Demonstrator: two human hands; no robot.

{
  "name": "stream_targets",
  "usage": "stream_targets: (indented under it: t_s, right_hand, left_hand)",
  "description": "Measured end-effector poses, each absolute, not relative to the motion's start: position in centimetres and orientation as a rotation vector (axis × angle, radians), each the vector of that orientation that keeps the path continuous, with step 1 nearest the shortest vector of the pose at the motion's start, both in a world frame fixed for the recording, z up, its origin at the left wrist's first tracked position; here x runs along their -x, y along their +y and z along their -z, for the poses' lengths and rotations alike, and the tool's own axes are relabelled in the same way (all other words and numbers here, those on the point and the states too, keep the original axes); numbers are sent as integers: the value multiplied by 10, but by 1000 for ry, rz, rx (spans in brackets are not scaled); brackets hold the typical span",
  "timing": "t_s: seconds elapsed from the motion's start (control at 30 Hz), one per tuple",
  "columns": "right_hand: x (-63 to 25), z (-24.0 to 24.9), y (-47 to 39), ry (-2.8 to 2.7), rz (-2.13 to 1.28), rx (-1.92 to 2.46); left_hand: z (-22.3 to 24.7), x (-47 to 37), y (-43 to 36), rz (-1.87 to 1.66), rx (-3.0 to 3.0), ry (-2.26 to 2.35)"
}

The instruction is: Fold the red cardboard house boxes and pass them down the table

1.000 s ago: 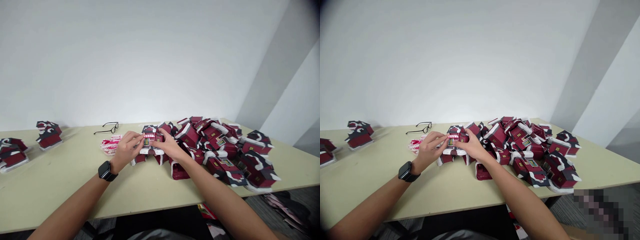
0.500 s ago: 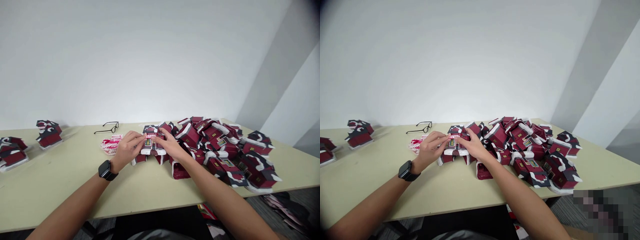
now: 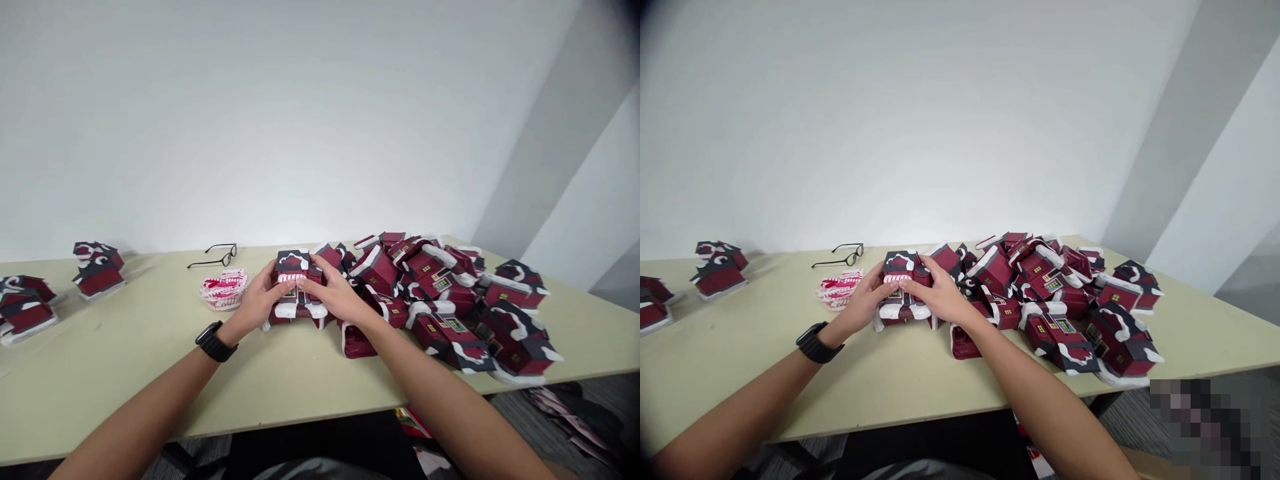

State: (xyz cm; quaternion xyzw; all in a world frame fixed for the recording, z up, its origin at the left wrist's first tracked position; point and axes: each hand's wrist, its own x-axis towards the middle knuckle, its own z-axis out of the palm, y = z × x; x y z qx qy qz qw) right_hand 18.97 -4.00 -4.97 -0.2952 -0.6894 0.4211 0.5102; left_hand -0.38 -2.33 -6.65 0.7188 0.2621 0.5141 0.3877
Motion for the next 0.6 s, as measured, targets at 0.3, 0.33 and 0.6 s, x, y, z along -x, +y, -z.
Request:
stream_targets:
  t_s: [0.3, 0.33, 0.6]
  right_hand:
    - [-185, 56, -43, -1638, -705, 772]
    - [-183, 57, -45, -1661, -614, 774]
    - [-178, 52, -69, -1981, -709, 507]
  left_hand:
    - [35, 16, -38, -1306, -2060, 946]
    - [34, 13, -44, -1350, -2089, 1031]
    - [44, 40, -87, -1589, -2193, 1330]
